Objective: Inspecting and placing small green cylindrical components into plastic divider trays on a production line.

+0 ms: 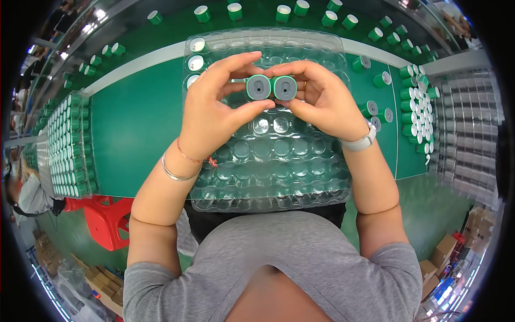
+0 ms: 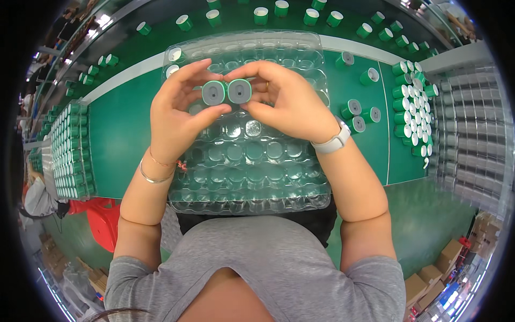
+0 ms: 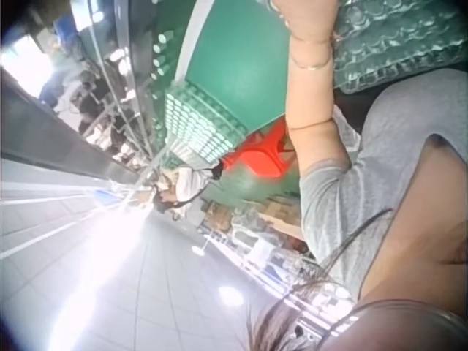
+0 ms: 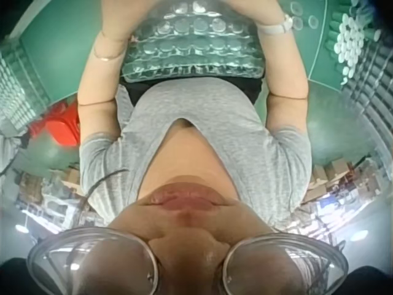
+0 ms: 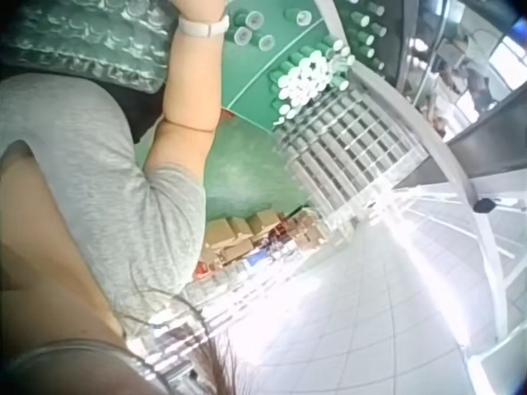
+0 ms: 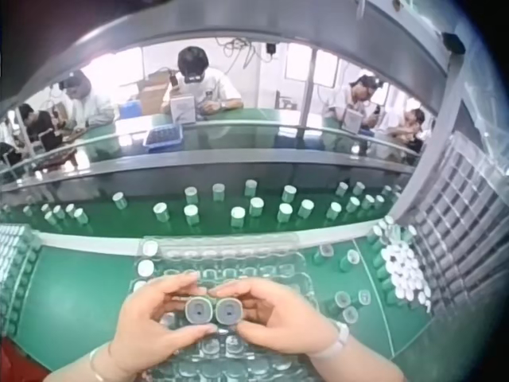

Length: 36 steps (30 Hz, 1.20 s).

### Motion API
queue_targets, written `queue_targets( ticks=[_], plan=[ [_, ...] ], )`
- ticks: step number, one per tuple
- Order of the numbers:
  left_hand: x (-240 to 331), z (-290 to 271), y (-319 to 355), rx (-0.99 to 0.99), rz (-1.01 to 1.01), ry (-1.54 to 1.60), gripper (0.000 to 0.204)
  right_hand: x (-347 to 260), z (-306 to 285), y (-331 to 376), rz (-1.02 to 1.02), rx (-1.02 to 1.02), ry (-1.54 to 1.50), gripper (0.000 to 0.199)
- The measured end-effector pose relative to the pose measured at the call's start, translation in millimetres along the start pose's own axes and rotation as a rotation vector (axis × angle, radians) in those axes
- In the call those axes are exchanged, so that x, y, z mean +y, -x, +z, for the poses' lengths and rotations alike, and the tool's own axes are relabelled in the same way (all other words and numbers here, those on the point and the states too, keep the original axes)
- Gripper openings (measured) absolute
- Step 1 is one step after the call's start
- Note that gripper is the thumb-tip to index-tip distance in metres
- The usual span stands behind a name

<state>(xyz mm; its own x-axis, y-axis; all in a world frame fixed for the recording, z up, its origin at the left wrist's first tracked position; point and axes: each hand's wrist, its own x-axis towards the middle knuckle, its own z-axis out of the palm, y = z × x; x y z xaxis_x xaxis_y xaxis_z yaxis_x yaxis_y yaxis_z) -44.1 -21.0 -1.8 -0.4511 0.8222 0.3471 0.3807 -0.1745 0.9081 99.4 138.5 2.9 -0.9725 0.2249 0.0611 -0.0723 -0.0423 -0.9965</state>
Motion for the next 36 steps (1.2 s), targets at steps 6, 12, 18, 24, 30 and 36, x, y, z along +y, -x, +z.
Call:
queue_targets(
  ticks=[6,12,18,24,30,36],
  plan=[
    [-1,1,0,0.0,0.005,-0.023,0.066,6,-1,0,-0.048,0.029,0.026,0.04],
    [-2,1,0,-0.009,0.009,-0.036,0.063,5,-1,0,-0.049,0.005,0.04,0.041],
    [-7,2,-1,0.033,0.107,-0.078,0.054,1,-2,1,-0.012,0.0,0.051,0.042],
    [-4,-9,-2,0.061,0.227,-0.309,0.051,3,1,-1,-0.041,0.004,0.106,0.042],
    [-12,-36,-11,0.313,-0.157,0.362,0.042,-2,8,-7,-0.272,0.16,0.68,0.043],
    [-49,-87,-17,0.626,-0.111,0.548,0.042,-20,72,-47,-0.271,-0.033,0.823,0.036]
  ],
)
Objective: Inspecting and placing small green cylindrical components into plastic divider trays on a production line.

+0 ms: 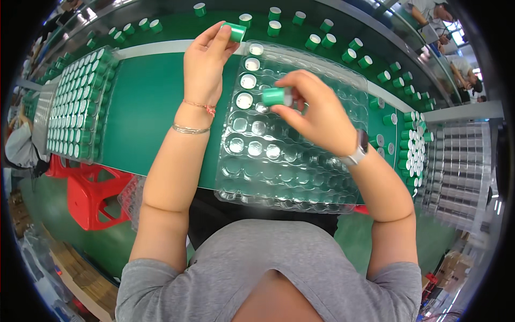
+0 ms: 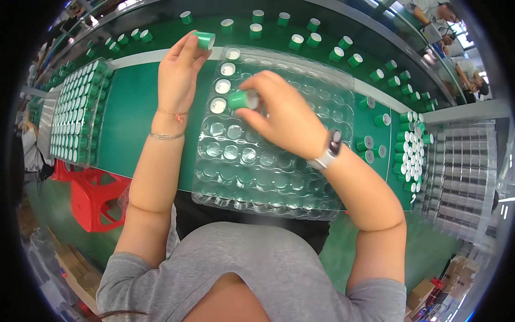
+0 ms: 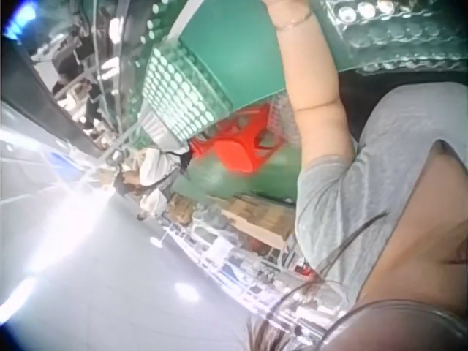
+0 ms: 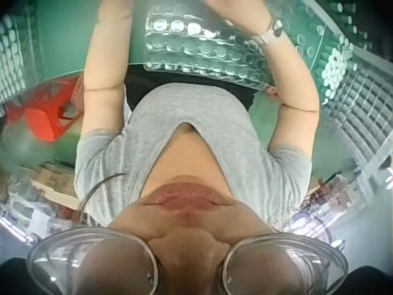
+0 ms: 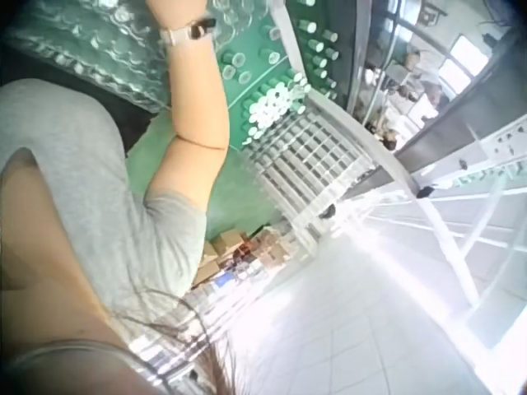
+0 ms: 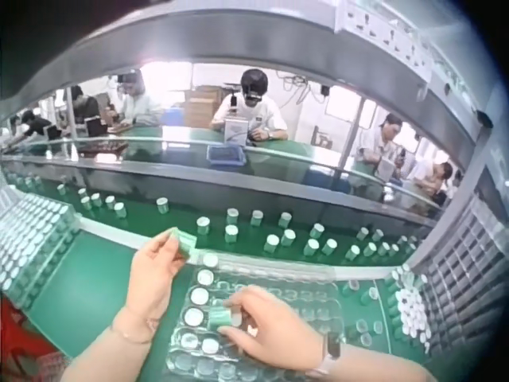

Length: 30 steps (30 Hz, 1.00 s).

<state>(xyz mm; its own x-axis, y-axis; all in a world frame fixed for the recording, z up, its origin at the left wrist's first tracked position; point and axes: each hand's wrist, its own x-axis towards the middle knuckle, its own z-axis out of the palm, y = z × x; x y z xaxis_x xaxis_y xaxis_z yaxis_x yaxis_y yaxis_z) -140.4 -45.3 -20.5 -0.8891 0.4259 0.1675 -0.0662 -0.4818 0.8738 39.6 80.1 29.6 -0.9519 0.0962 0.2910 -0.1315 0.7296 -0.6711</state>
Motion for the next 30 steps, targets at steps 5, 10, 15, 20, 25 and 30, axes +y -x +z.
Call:
queue_targets(
  ticks=[5,10,15,20,25,30],
  plan=[
    [0,-3,-7,-0.007,-0.08,0.166,0.034,-13,38,-20,-0.152,-0.112,0.075,0.032],
    [1,-3,-6,-0.06,-0.095,0.228,0.043,-29,54,-8,-0.039,-0.164,0.081,0.031],
    [18,-2,0,-0.206,-0.161,0.232,0.041,-26,61,6,-0.028,-0.143,0.128,0.036],
    [45,-24,36,-0.442,-0.217,0.041,0.04,-21,62,14,-0.17,-0.14,0.161,0.043],
    [52,-49,84,-0.562,-0.09,-0.139,0.044,-25,41,24,0.052,-0.103,0.055,0.036],
    [43,-64,103,-0.734,0.094,-0.493,0.039,-21,8,38,0.037,-0.074,0.103,0.032]
  ],
)
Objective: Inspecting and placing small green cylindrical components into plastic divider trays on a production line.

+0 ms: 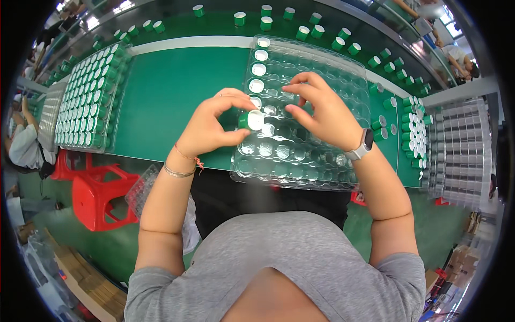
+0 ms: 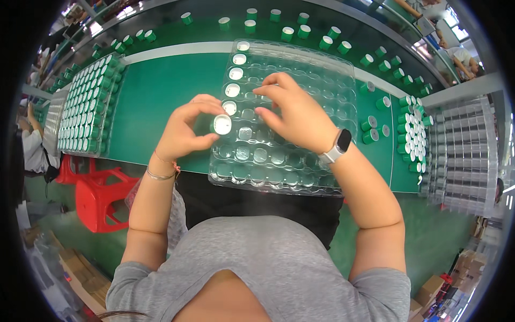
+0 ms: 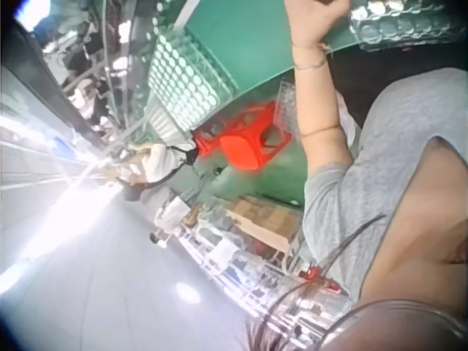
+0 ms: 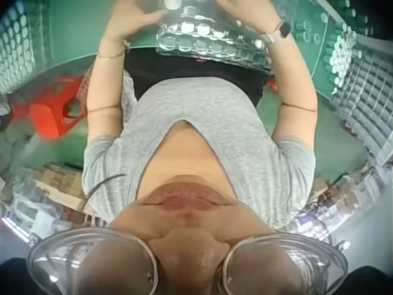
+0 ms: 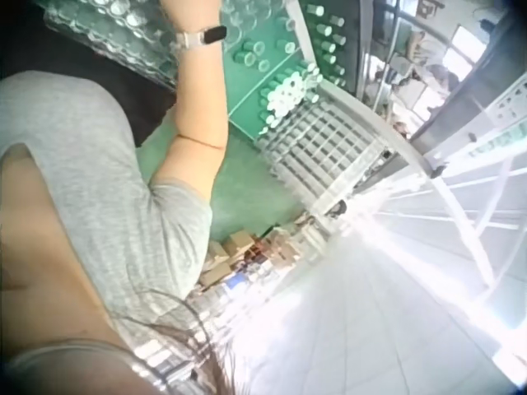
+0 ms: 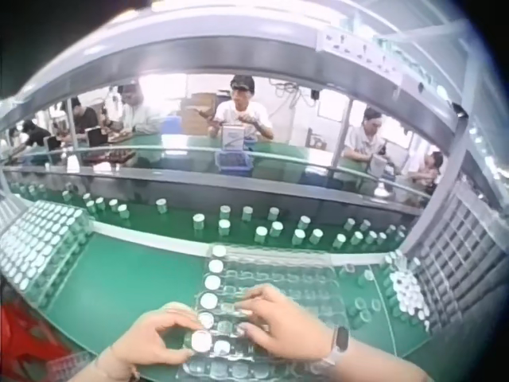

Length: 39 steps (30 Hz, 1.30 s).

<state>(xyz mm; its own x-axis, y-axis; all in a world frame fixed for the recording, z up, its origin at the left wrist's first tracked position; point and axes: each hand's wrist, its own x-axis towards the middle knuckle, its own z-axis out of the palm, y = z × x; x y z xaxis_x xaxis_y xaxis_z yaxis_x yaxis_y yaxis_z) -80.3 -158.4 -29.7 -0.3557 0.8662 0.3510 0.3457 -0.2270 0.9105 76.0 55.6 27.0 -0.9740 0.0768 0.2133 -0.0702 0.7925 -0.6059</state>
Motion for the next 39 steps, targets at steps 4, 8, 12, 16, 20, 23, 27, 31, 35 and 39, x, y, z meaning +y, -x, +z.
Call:
queue_targets(
  ticks=[4,8,12,16,20,23,27,31,35,39],
  plan=[
    [-3,8,4,-0.06,-0.101,-0.14,0.037,6,-15,14,0.023,0.043,0.019,0.031],
    [-2,10,2,-0.06,-0.068,-0.186,0.041,15,-26,28,0.049,0.077,0.058,0.029],
    [-4,4,3,-0.195,0.09,-0.446,0.036,42,-41,31,0.059,0.106,0.09,0.028],
    [-2,3,6,-0.17,0.131,-0.524,0.029,87,-76,12,0.143,0.205,0.236,0.025],
    [9,4,-2,-0.099,0.157,-0.562,0.022,159,-109,-26,0.266,0.277,0.364,0.028],
    [10,-1,-20,0.024,0.199,-0.523,0.016,210,-112,-53,0.269,0.266,0.537,0.032],
    [14,6,-99,0.211,0.037,-0.524,0.032,236,-106,-79,0.43,0.15,0.53,0.036],
    [-23,8,-201,0.133,-0.096,-0.609,0.048,232,-105,-84,0.423,0.134,0.467,0.033],
    [-87,14,-266,0.109,-0.125,-0.939,0.052,202,-116,-68,0.268,0.349,0.414,0.033],
    [-105,21,-283,0.01,-0.296,-1.001,0.034,147,-126,-27,0.206,0.462,0.234,0.037]
  ],
)
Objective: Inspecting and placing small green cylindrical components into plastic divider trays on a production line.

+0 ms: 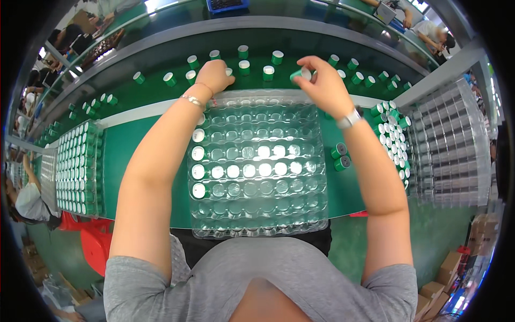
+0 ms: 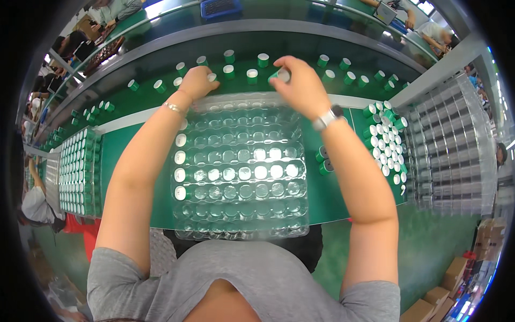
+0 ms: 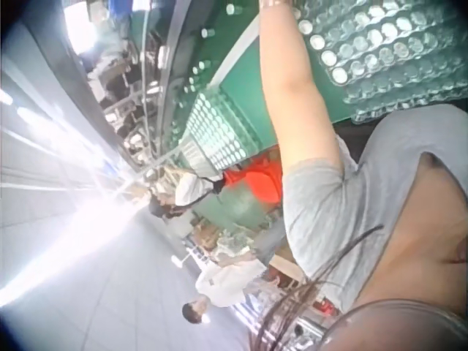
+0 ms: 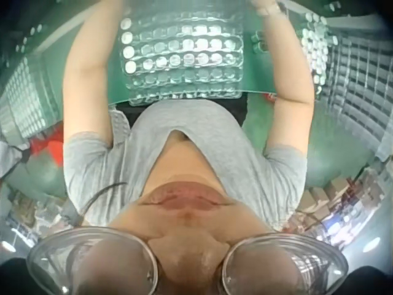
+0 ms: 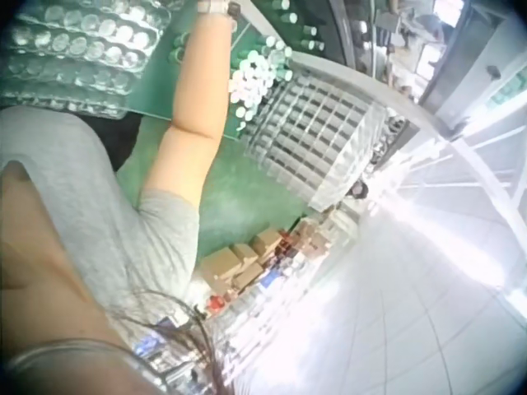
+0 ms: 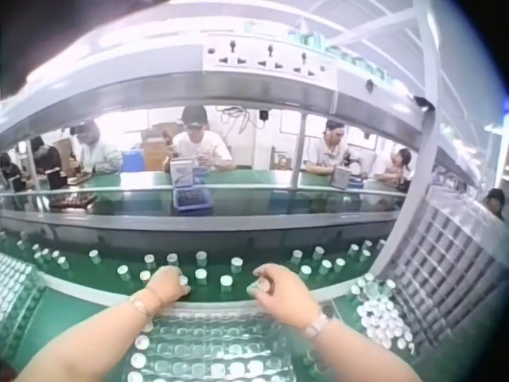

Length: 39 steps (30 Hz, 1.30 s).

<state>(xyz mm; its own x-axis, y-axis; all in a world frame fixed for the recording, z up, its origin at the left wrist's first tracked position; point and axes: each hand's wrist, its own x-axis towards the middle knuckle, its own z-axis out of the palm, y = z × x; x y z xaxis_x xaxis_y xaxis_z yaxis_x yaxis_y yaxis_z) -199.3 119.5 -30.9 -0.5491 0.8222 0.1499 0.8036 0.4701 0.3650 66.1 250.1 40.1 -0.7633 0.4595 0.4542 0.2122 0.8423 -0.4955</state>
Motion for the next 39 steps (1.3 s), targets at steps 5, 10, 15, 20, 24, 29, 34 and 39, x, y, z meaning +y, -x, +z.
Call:
queue_targets(
  ticks=[5,10,15,20,24,29,34,39],
  plan=[
    [4,-44,43,-0.072,-0.109,0.288,0.036,-55,-21,65,0.416,-0.214,-0.702,0.029],
    [28,-68,118,-0.254,-0.132,1.533,0.049,-76,-7,92,0.416,-0.267,-1.055,0.03],
    [37,-68,168,-0.362,-0.228,1.812,0.043,-78,16,95,0.463,-0.509,-1.339,0.043],
    [32,-54,184,-0.347,-0.097,1.816,0.038,-85,18,98,0.371,-0.423,-1.264,0.042],
    [31,-55,195,-0.357,-0.047,1.792,0.046,-82,19,98,0.467,-0.476,-1.317,0.043],
    [41,-59,199,-0.212,-0.096,1.605,0.055,-86,27,101,0.36,-0.436,-1.251,0.046],
    [44,-53,202,-0.121,0.001,1.434,0.055,-87,27,104,0.346,-0.446,-1.279,0.046],
    [49,-50,204,-0.112,-0.025,1.521,0.044,-86,35,111,0.28,-0.381,-1.287,0.043]
  ],
)
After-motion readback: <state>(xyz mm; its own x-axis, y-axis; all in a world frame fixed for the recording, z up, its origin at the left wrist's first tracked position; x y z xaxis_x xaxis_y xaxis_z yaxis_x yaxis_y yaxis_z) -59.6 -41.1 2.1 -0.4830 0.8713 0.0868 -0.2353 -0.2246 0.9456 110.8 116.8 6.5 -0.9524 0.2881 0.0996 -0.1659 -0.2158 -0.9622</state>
